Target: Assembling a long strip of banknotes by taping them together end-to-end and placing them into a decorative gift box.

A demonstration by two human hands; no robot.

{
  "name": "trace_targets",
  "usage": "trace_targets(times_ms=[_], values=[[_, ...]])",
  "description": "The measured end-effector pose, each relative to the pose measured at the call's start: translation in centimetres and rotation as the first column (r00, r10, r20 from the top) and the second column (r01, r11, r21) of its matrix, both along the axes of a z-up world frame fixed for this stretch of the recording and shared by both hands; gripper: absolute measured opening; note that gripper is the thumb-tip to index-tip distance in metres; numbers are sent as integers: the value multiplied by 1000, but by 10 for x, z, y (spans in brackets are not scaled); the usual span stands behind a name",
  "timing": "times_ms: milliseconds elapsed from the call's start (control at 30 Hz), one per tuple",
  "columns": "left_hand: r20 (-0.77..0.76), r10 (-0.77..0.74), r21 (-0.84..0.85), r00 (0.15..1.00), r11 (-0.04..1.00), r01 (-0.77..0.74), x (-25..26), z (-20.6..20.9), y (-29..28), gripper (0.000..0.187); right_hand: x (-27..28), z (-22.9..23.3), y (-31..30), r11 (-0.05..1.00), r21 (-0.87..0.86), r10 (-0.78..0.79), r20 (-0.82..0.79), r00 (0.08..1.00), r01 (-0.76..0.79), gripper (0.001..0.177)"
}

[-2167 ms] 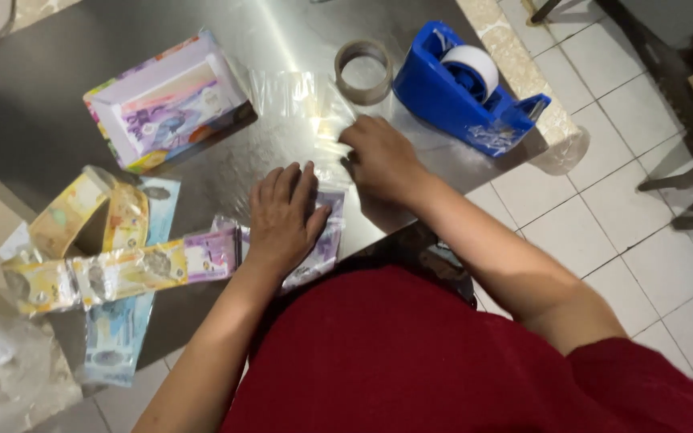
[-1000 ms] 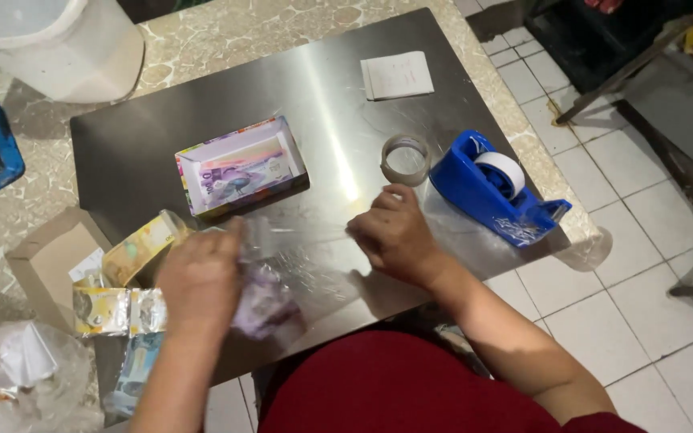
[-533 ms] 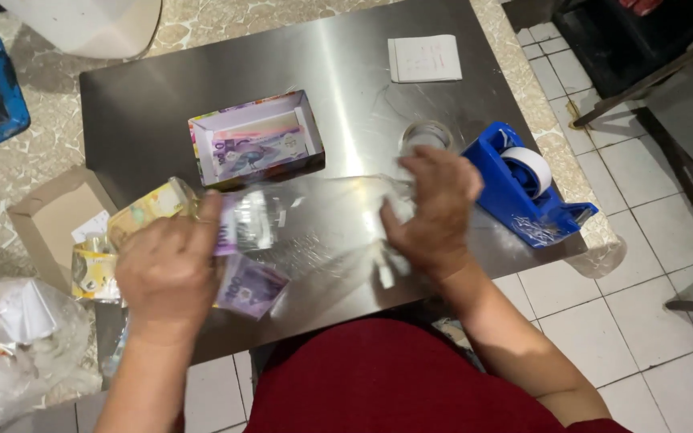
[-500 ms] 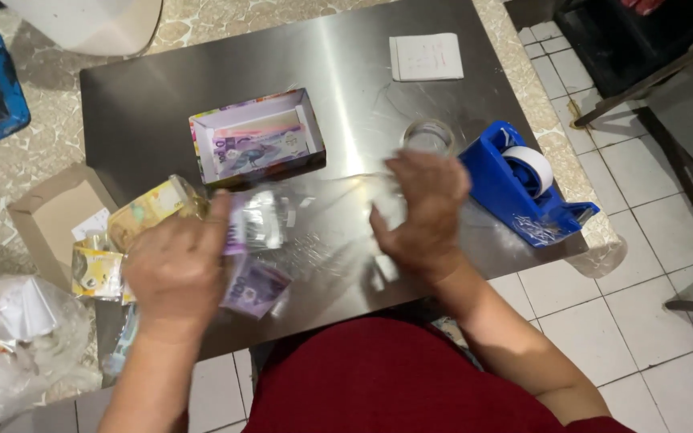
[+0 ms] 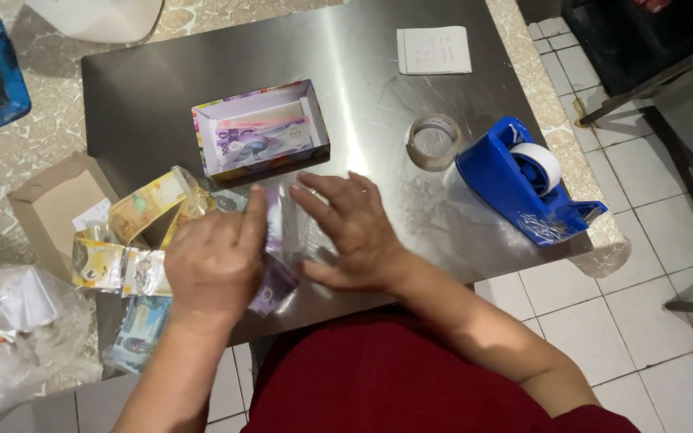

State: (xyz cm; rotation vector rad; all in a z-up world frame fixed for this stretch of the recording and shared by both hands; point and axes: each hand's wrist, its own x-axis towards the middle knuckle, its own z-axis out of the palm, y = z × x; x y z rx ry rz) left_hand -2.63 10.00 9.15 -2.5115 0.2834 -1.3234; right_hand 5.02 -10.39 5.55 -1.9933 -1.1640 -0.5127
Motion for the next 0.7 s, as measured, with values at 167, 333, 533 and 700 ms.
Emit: trace_targets(times_ms=[167,333,533,700], values=[[-13,-31,-18,999,999,31,-8,17,-5,31,27,-10,3,966,218,-157,77,985,137,36],[-10,-2,-29,1000,1000,2,-14,20,3,33,20,-1,0,940,292,-201,54,978,177,13],[11,26,27,1000,999,-26,-16,41,17,29,30,-12,-9,973,128,-202,78,976,191,44],[36,29,10,999,1000,-29,-16,38,27,31,39,-22,-21,971,207,-114,-50,992,122,13]])
